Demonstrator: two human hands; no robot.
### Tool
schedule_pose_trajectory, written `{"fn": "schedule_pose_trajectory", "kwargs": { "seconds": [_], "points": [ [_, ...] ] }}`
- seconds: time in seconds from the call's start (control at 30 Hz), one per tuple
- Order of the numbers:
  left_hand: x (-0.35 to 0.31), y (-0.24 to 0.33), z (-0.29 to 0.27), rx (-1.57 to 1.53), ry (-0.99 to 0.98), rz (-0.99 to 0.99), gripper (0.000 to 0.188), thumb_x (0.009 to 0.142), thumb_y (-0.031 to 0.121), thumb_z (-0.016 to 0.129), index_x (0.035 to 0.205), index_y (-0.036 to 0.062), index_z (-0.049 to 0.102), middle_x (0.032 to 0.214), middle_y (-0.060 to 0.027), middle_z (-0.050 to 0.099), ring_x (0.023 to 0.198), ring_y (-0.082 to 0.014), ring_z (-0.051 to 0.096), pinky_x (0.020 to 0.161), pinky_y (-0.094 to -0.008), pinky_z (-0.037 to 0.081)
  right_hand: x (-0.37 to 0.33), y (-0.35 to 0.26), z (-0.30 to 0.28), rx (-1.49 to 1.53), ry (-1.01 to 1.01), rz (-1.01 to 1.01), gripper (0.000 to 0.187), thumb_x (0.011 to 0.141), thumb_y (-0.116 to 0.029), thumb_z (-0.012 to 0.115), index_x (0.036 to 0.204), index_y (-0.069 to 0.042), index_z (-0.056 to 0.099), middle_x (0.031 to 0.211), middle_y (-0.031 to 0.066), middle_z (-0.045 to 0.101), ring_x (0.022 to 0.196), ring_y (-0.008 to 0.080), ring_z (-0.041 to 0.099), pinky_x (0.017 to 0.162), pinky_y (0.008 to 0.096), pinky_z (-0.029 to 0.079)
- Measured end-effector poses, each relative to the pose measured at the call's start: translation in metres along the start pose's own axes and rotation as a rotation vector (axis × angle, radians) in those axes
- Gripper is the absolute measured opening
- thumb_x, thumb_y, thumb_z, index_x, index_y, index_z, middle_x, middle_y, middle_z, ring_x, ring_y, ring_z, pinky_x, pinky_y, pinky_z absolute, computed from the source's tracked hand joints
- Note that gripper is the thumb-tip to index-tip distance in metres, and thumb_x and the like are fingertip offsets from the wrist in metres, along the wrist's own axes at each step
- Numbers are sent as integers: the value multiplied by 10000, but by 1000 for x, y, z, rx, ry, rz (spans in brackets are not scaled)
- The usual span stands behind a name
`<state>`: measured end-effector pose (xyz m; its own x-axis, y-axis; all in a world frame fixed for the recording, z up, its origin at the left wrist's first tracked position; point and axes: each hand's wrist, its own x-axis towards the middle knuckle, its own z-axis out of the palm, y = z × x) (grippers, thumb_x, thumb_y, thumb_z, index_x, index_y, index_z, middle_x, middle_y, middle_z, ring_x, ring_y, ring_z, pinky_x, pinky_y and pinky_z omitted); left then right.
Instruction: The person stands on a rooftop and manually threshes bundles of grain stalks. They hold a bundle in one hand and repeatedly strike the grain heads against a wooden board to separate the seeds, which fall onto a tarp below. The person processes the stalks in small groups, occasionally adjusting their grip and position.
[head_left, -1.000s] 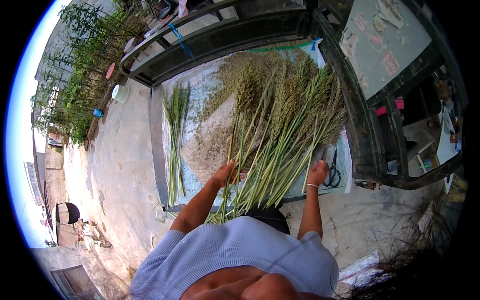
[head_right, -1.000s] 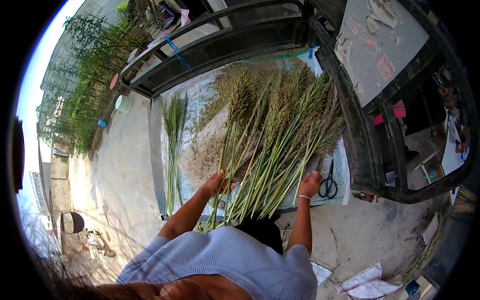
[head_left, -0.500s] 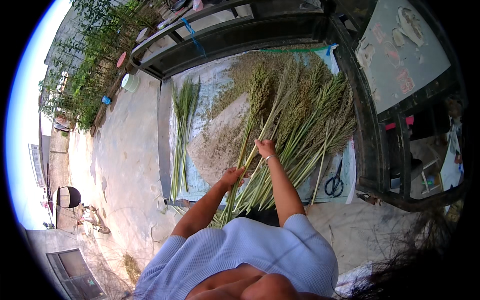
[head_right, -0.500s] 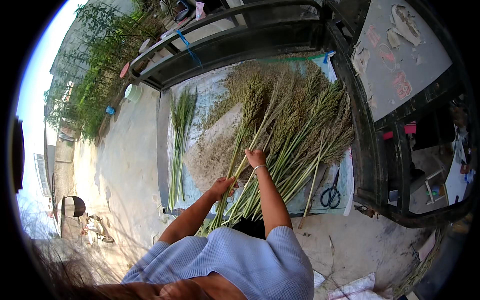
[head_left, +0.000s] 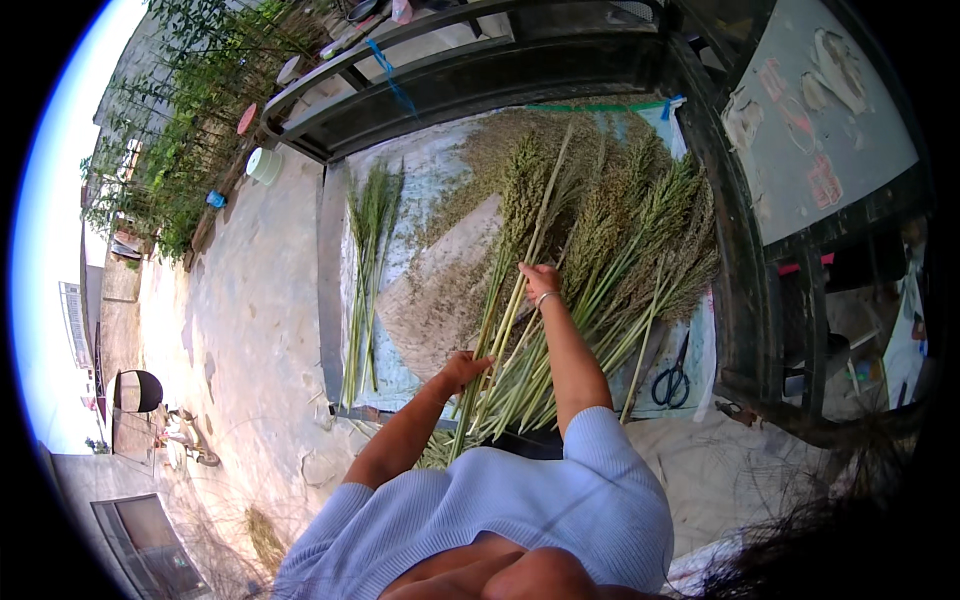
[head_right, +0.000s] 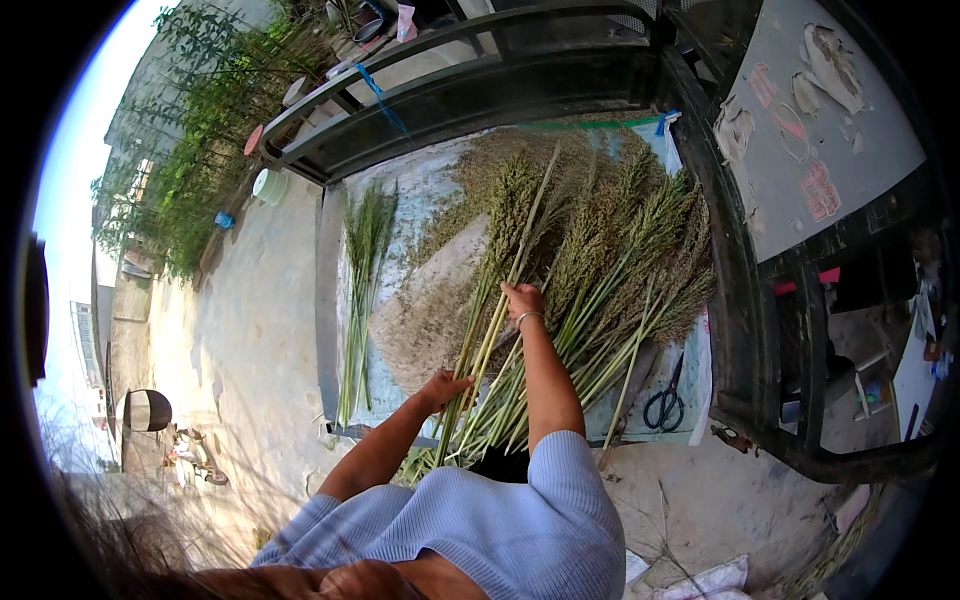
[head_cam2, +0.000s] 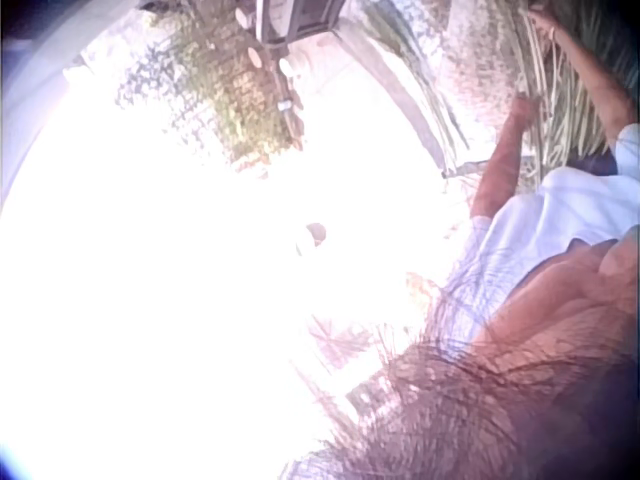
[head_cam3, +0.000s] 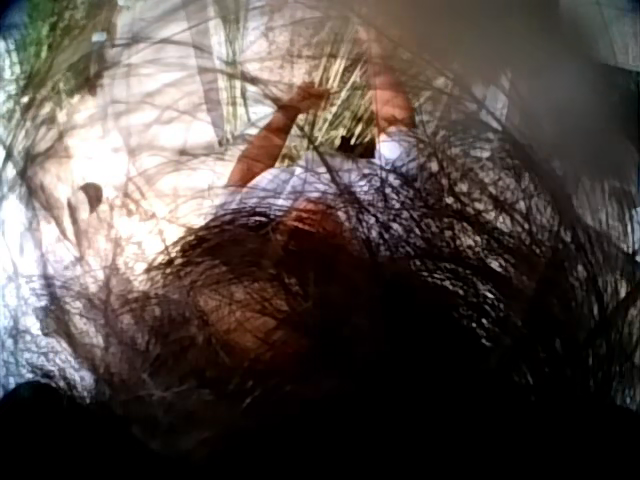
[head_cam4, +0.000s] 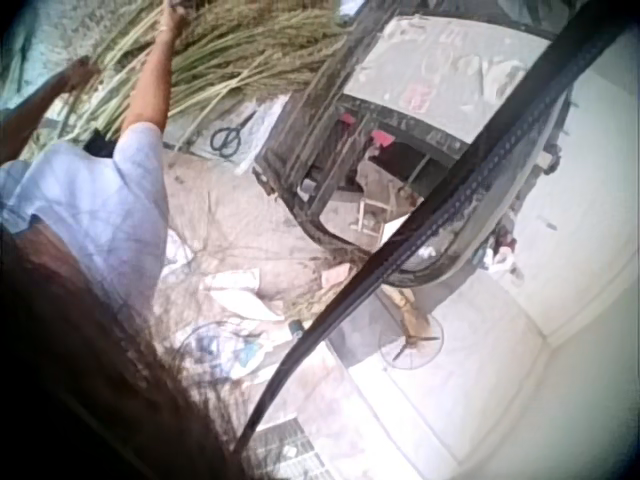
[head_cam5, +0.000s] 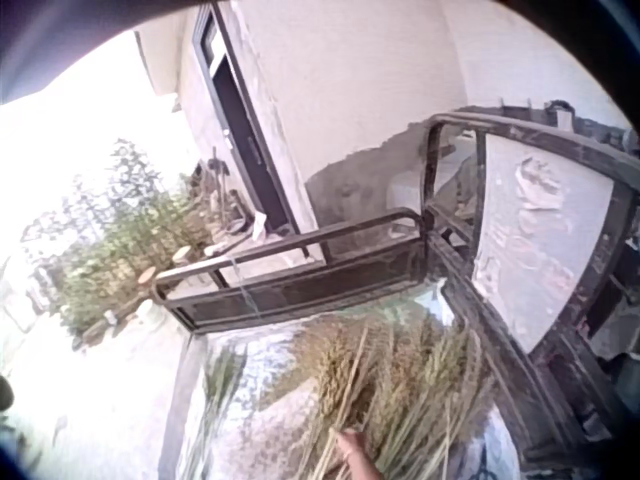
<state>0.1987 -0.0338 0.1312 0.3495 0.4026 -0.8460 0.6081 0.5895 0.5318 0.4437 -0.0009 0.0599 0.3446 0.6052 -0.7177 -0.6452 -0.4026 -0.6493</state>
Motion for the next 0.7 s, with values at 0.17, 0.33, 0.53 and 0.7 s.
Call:
{"fn": "schedule_pose_trajectory", "kwargs": {
  "seconds": [0.17, 0.33, 0.53, 0.7],
  "points": [
    [12, -9, -22, -17, 169, 196, 271, 814, 301, 635, 789, 32, 620, 634, -20, 589, 496, -122, 542, 427, -284, 435, 22, 38, 3, -88, 42, -60, 306, 815, -193, 626, 621, -81, 418, 457, -14, 336, 330, 87, 291, 315, 275, 203],
    [24, 15, -65, 263, 372, 237, 281, 789, 303, 646, 727, 33, 601, 603, -61, 598, 517, -126, 573, 468, -315, 447, 18, 91, 20, -39, 22, -108, 337, 824, -181, 613, 606, -91, 373, 443, -6, 331, 331, 91, 304, 310, 275, 203],
    [-4, 14, -47, 840, 543, 484, 355, 763, 326, 628, 653, 1, 539, 621, -219, 545, 629, -401, 540, 555, -450, 418, -36, 100, 63, 146, -119, -84, 303, 855, -161, 573, 641, -94, 368, 476, -14, 278, 343, 85, 263, 345, 283, 198],
    [-21, -24, -34, 645, 445, 366, 327, 772, 316, 613, 694, 15, 511, 636, -208, 559, 637, -401, 543, 554, -478, 413, -52, 119, 50, 438, -244, 153, 208, 873, -220, 552, 718, -105, 475, 525, -16, 336, 383, 80, 300, 353, 259, 219]
  ]
}}
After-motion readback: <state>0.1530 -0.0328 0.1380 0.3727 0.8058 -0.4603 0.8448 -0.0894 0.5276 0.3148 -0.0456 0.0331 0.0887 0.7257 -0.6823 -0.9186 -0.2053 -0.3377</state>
